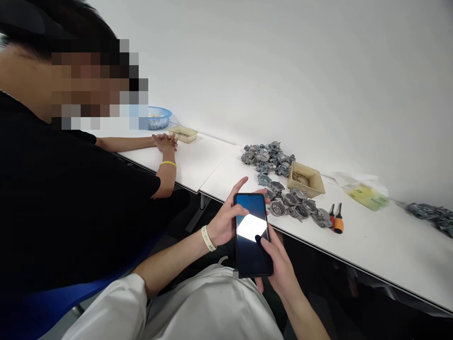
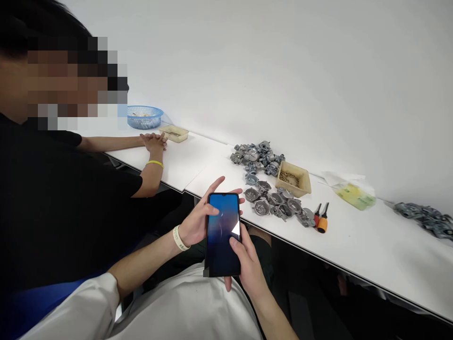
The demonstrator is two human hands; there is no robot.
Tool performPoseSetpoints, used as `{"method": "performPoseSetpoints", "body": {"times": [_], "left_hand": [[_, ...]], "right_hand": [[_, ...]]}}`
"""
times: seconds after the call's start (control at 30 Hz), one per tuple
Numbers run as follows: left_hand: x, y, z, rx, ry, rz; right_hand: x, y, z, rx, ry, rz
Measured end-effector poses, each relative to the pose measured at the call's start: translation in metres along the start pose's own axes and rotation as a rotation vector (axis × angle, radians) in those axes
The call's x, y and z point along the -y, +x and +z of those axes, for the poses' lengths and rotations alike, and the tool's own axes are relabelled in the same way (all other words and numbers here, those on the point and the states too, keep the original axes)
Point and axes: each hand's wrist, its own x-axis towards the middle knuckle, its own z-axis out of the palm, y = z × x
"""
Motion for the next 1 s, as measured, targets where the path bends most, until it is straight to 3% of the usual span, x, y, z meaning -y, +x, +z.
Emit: {"method": "performPoseSetpoints", "body": {"times": [0.13,0.33,0.47,0.7,1.0], "left_hand": [[-0.0008,0.0015,0.0029,-0.043,-0.109,0.030],[-0.0014,0.0031,0.0019,-0.116,-0.095,0.040],[-0.0029,0.0017,0.0010,-0.099,-0.097,0.045],[-0.0047,-0.0009,0.0031,-0.099,-0.110,0.047],[-0.0035,0.0001,0.0022,-0.085,-0.100,0.048]], "right_hand": [[-0.0003,-0.0021,0.0017,0.027,0.005,0.023],[-0.0020,-0.0026,0.0045,0.329,-0.024,0.062],[-0.0008,-0.0030,0.0061,0.421,-0.057,0.040],[0.0000,-0.0032,0.0054,0.483,-0.117,0.058],[0.0034,-0.0065,0.0083,0.430,-0.082,0.049]]}}
